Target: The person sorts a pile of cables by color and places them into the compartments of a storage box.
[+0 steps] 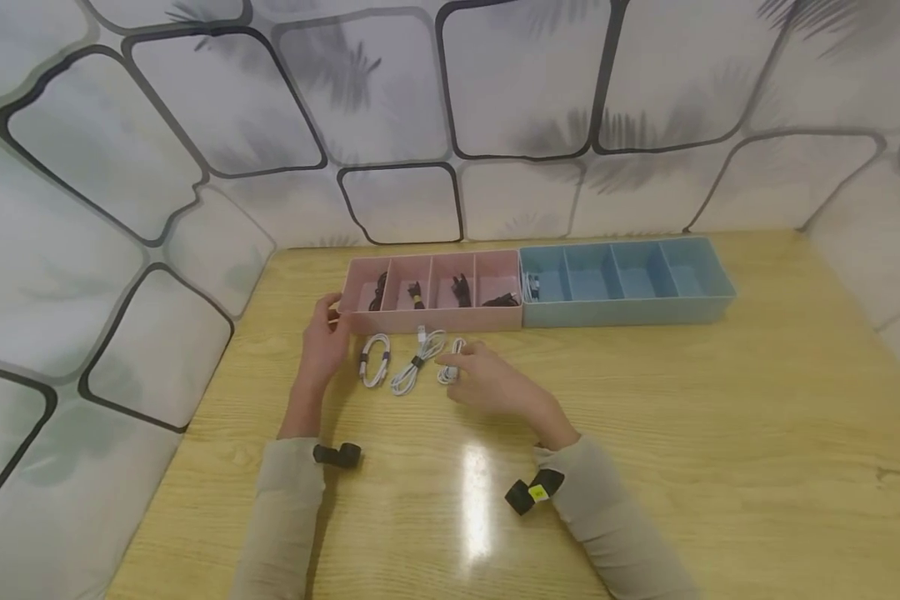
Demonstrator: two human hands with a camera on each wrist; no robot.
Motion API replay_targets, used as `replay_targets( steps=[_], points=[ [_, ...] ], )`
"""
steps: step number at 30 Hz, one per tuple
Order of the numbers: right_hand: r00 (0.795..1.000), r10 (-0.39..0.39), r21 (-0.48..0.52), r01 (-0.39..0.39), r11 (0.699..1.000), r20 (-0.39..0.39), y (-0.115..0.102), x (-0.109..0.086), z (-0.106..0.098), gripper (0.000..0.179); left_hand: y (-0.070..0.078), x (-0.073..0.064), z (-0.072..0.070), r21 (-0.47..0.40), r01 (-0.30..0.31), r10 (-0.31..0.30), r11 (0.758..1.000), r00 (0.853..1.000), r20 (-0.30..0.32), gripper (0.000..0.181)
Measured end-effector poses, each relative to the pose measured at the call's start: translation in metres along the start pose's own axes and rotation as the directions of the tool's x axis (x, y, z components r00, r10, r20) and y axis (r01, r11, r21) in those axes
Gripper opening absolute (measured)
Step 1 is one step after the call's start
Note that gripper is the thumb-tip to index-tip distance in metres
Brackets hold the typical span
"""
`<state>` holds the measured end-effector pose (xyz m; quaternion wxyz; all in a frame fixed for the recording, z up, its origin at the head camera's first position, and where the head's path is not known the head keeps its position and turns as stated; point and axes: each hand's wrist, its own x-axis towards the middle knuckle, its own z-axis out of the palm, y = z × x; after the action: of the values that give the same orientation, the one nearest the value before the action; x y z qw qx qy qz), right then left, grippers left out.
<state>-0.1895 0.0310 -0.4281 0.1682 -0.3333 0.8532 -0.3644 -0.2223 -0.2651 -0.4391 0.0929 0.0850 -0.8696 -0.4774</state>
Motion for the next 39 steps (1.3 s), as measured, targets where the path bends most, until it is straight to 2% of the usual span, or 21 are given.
replay_targets(
  steps=[3,6,14,18,23,26,30,35,39],
  points=[
    [0.999,0.008,-0.114,-0.003,0.994,0.051,-0.005,0.003,0.008,0.049,0.000,0.000,-0.001,0.001,0.002,-0.002,1.000,1.000,-0.001,0.045],
    [0.998,0.031,-0.182,-0.020,0.983,0.059,-0.009,0.002,0.011,0.048,0.000,0.000,-0.001,0.002,0.003,-0.003,1.000,1.000,-0.001,0.045],
    [0.996,0.084,-0.271,-0.072,0.960,0.032,-0.008,0.004,0.017,0.054,-0.002,0.001,0.001,0.008,-0.010,0.010,1.000,1.000,-0.009,0.044],
    [0.994,0.108,-0.293,-0.107,0.950,-0.011,-0.007,0.005,0.020,0.040,-0.002,0.001,0.001,0.015,0.007,-0.007,1.000,1.000,-0.003,0.045],
    [0.981,0.155,-0.264,-0.181,0.947,-0.118,-0.004,0.006,0.018,0.003,0.000,0.001,0.001,0.014,0.014,-0.014,1.000,1.000,0.002,0.045],
    [0.976,0.166,-0.256,-0.198,0.946,-0.142,-0.002,0.005,0.015,0.008,0.000,0.000,0.000,0.015,0.013,-0.013,1.000,1.000,0.004,0.045],
    [0.975,0.182,-0.197,-0.204,0.959,-0.125,0.003,0.004,0.009,0.014,0.000,0.000,-0.001,0.016,0.008,-0.009,1.000,1.000,0.006,0.045],
    [0.978,0.167,-0.077,-0.177,0.981,-0.122,0.015,0.003,-0.002,0.016,-0.002,0.001,-0.001,0.015,-0.010,0.010,1.000,1.000,0.003,0.045],
    [0.973,0.137,0.075,-0.125,0.989,-0.184,0.023,0.000,-0.013,0.014,-0.002,0.001,-0.002,0.010,-0.013,0.013,1.000,1.000,0.011,0.045]
  ],
)
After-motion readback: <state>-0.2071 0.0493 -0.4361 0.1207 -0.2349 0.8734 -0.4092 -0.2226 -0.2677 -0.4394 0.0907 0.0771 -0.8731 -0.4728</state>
